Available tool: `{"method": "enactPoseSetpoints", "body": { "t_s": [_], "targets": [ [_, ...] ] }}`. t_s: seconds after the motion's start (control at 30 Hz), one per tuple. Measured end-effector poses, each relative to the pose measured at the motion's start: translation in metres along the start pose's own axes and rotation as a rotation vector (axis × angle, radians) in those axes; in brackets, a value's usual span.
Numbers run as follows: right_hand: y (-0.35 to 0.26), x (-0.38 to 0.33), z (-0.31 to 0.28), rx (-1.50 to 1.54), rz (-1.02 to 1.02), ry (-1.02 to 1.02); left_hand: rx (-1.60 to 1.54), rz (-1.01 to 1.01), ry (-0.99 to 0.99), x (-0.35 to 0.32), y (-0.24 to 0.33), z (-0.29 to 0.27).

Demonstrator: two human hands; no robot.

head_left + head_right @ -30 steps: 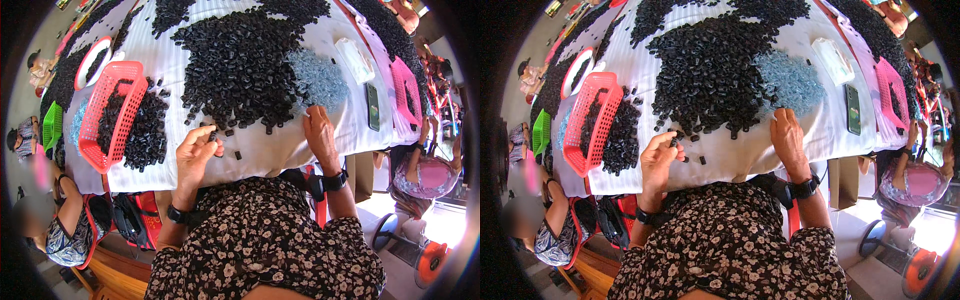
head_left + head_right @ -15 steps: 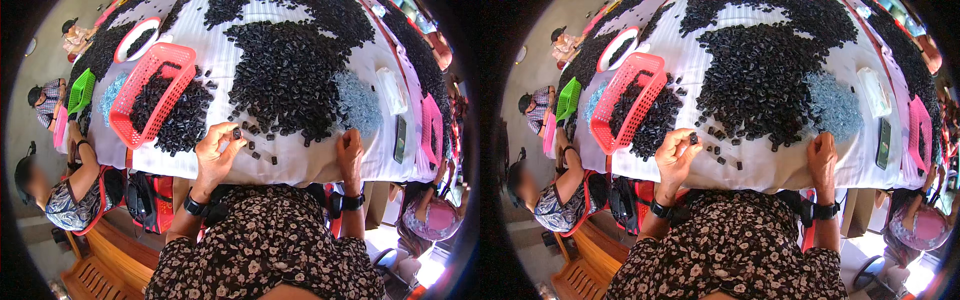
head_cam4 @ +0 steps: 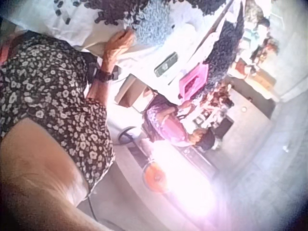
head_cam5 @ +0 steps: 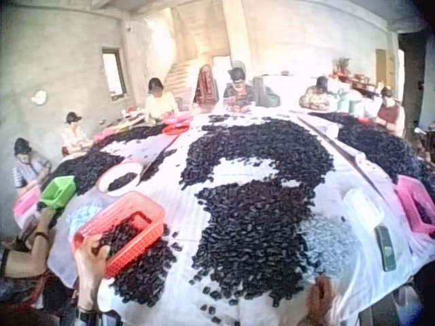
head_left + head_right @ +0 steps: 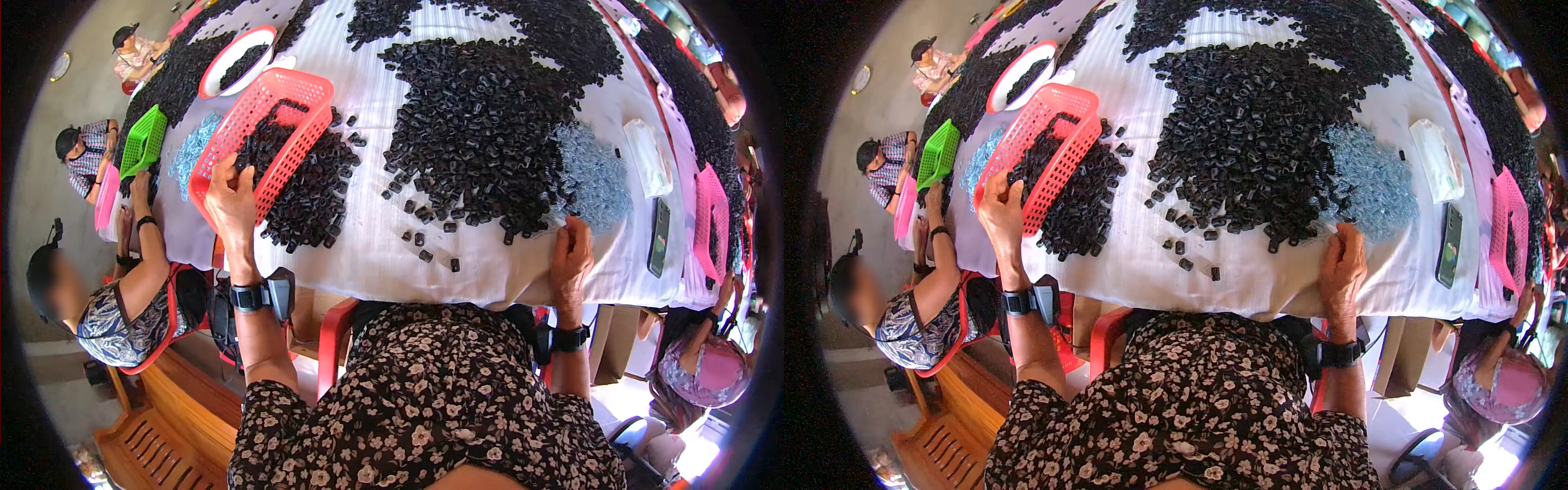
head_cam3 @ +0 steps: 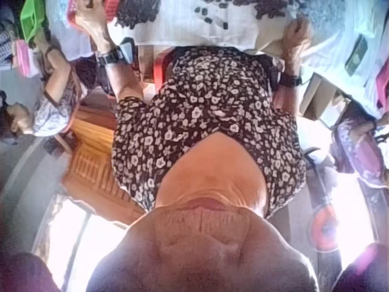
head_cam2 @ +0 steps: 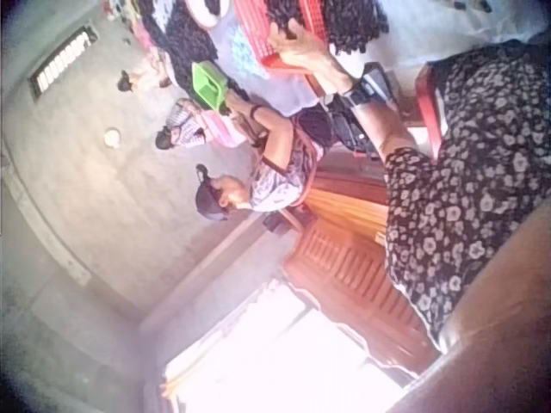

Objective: The worker inspects, handles, and sorts small black plastic shoe components on an assembly table.

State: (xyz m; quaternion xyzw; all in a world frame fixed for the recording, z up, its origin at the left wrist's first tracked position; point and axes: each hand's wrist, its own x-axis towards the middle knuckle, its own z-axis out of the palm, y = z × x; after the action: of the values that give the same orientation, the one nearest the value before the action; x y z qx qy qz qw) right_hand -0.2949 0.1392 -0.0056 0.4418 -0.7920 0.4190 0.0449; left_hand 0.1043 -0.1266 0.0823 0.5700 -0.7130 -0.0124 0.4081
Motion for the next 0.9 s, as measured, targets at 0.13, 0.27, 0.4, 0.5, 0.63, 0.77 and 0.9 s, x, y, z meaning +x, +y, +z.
{"method": "enactPoseSetpoints", "body": {
  "t_s": [0.13, 0.27, 0.4, 0.5, 0.63, 0.77, 0.9],
  "targets": [
    [0.000, 0.000, -0.001, 0.013, 0.022, -0.007, -0.095, -0.074, -0.052, 0.000, -0.005, 0.013],
    [0.000, -0.001, -0.001, 0.054, 0.073, -0.015, -0.049, 0.174, 0.171, -0.022, 0.027, 0.024],
    [0.002, -0.003, -0.002, 0.093, 0.085, -0.006, -0.265, 0.275, -0.156, -0.052, 0.070, 0.046],
    [0.001, -0.004, -0.001, 0.107, 0.127, -0.009, -0.374, 0.365, -0.378, -0.070, 0.078, 0.068],
    [0.000, -0.005, 0.001, 0.077, 0.107, 0.018, -0.382, 0.357, -0.471, -0.079, 0.091, 0.078],
    [-0.001, -0.005, 0.000, 0.121, 0.134, 0.015, -0.290, 0.443, -0.533, -0.078, 0.104, 0.089],
    [-0.005, -0.003, 0.000, 0.125, 0.118, 0.015, -0.164, 0.438, -0.563, -0.083, 0.101, 0.102]
  ]
}}
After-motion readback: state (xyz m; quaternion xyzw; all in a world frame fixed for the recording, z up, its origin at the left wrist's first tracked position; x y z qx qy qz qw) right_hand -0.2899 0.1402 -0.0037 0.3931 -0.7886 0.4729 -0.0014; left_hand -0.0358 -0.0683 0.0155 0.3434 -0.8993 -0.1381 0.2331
